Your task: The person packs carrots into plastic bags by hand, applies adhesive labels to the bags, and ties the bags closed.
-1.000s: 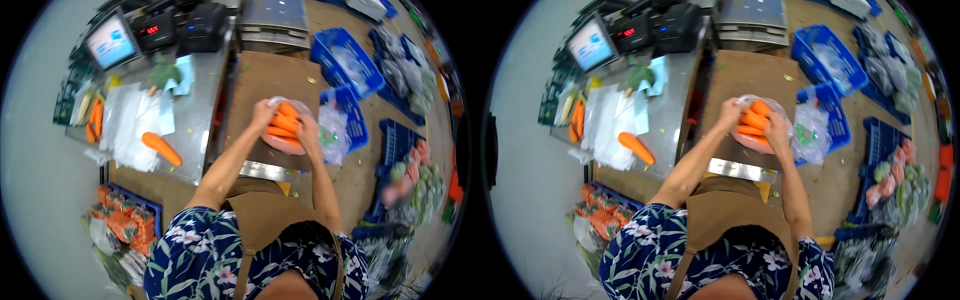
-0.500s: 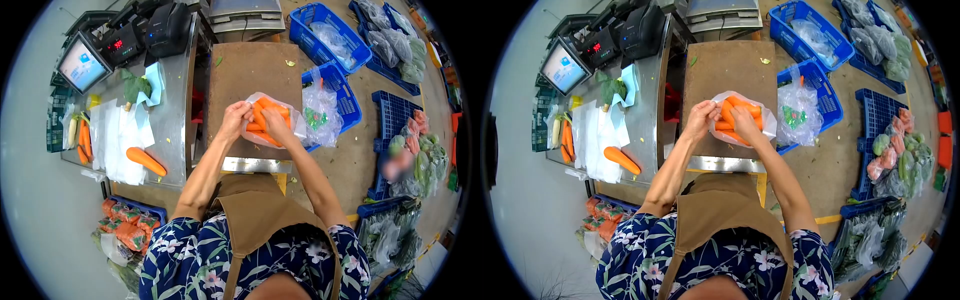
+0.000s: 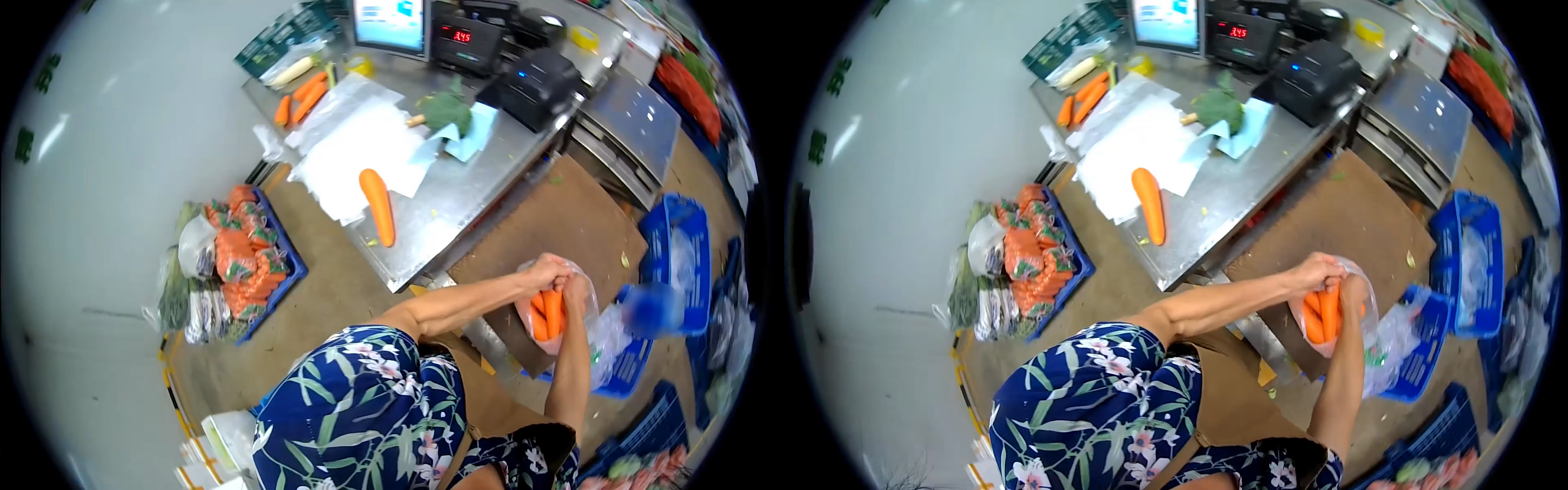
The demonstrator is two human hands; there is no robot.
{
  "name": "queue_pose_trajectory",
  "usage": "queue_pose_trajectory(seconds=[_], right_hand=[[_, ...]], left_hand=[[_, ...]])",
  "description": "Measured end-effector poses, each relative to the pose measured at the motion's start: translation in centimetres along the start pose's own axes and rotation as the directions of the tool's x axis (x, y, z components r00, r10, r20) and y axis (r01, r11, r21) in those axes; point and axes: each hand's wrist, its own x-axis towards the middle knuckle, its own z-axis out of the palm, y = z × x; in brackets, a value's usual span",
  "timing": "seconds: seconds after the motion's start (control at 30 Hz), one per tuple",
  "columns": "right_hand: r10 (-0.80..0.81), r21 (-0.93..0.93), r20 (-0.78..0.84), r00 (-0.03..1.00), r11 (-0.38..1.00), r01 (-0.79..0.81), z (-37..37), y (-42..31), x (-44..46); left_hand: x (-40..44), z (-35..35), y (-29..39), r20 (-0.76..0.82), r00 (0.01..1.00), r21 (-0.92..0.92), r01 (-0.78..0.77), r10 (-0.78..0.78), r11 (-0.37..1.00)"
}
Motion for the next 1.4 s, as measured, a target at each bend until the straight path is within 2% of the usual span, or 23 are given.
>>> queue_pose_trajectory(seconds=[0.07,0.17,0.2,0.23,0.3,0.4,0.5,0.6,0.67,0.77,0.87,0.93,1.0,1.03,1.07,1.1,1.13,1.2,1.23,1.27,1.33,1.37,1.4], right_hand=[[-0.036,0.034,-0.158,0.987,0.999,0.042,-7.3,-8.3,-6.8],[-0.419,0.086,-0.287,0.861,0.884,0.459,-13.8,-13.2,-12.7],[-0.433,0.266,-0.210,0.876,0.837,0.478,-15.9,-14.1,-15.1],[-0.448,0.325,-0.092,0.889,0.831,0.453,-16.6,-13.7,-16.2],[-0.521,0.194,-0.223,0.824,0.805,0.561,-18.8,-14.3,-19.4],[-0.274,0.403,-0.452,0.849,0.786,0.468,-20.8,-16.4,-24.2],[-0.004,0.764,-0.600,0.800,0.293,0.574,-19.7,-18.6,-26.3],[-0.169,0.686,-0.656,0.736,0.273,0.674,-17.5,-24.9,-27.4],[-0.539,0.462,-0.636,0.552,0.307,0.832,-14.7,-29.3,-26.3],[-0.880,0.343,-0.395,0.265,0.127,0.931,-9.3,-36.5,-23.6],[-0.975,0.065,-0.188,0.120,0.109,0.992,-4.7,-40.9,-20.9],[-0.979,0.071,-0.124,0.161,0.153,0.986,-0.5,-41.6,-18.4],[-0.961,-0.044,-0.273,0.047,0.061,0.997,5.1,-41.3,-16.1],[-0.940,-0.017,-0.335,0.070,0.080,0.997,4.3,-41.4,-17.1],[-0.924,0.144,-0.305,0.231,0.195,0.970,3.4,-41.5,-18.4],[-0.891,0.237,-0.315,0.327,0.259,0.936,2.9,-41.8,-19.3],[-0.772,0.133,-0.573,0.275,0.244,0.961,2.2,-41.0,-20.9],[-0.698,0.117,-0.607,0.380,0.395,0.911,-0.6,-40.0,-24.2],[-0.534,0.099,-0.749,0.392,0.495,0.863,-1.7,-37.5,-27.5],[-0.394,0.076,-0.854,0.339,0.551,0.831,-1.7,-36.3,-30.1],[-0.214,0.084,-0.921,0.327,0.709,0.700,-1.6,-30.6,-37.3],[-0.113,0.147,-0.933,0.343,0.750,0.645,-0.7,-27.4,-41.4],[0.040,0.178,-0.968,0.246,0.800,0.573,1.1,-24.2,-45.6]], left_hand=[[0.5,-0.9,0.4,-0.062,0.996,-0.097,-0.077,0.072,0.992],[1.0,-1.1,-0.4,-0.240,0.954,-0.055,-0.197,0.179,0.979],[-0.1,-0.4,1.4,-0.184,0.982,-0.252,-0.080,0.033,0.964],[1.1,-1.6,0.8,-0.132,0.987,-0.234,-0.123,0.094,0.964],[0.5,-0.8,2.4,-0.115,0.986,-0.176,-0.137,0.118,0.975],[0.5,-2.5,2.5,-0.005,0.986,-0.209,-0.166,0.168,0.964],[-0.1,-3.7,2.1,0.089,0.989,-0.155,-0.104,0.119,0.982],[-1.5,-2.3,1.0,0.066,0.997,-0.119,-0.041,0.049,0.992],[-1.6,-3.0,-0.8,0.063,0.996,0.082,-0.073,0.068,0.994],[-2.3,-4.1,-1.6,0.075,0.986,0.407,-0.166,0.148,0.898],[-3.7,-4.9,-1.4,0.142,0.961,0.471,-0.276,0.237,0.838],[-4.0,-7.0,-2.3,0.139,0.961,0.607,-0.272,0.237,0.747],[-4.8,-7.7,-2.2,0.250,0.903,0.750,-0.408,0.348,0.521],[-5.4,-8.0,-1.5,0.297,0.905,0.815,-0.407,0.305,0.413],[-5.8,-7.7,-1.5,0.301,0.875,0.815,-0.443,0.380,0.373],[-8.7,-4.8,1.0,0.382,0.876,0.837,-0.463,0.293,0.292],[-7.2,-6.5,-0.2,0.483,0.806,0.800,-0.565,0.342,0.202],[-5.0,-9.2,0.5,0.499,0.810,0.776,-0.575,0.307,0.258],[-4.8,-8.4,-0.1,0.604,0.733,0.737,-0.663,0.315,0.131],[-6.0,-8.2,0.4,0.514,0.795,0.761,-0.596,0.321,0.257],[-4.2,-9.9,0.9,0.674,0.651,0.680,-0.732,0.349,0.051],[-6.2,-8.3,1.2,0.606,0.716,0.751,-0.659,0.346,0.048],[-6.8,-7.6,1.9,0.641,0.677,0.761,-0.621,0.361,-0.186]])
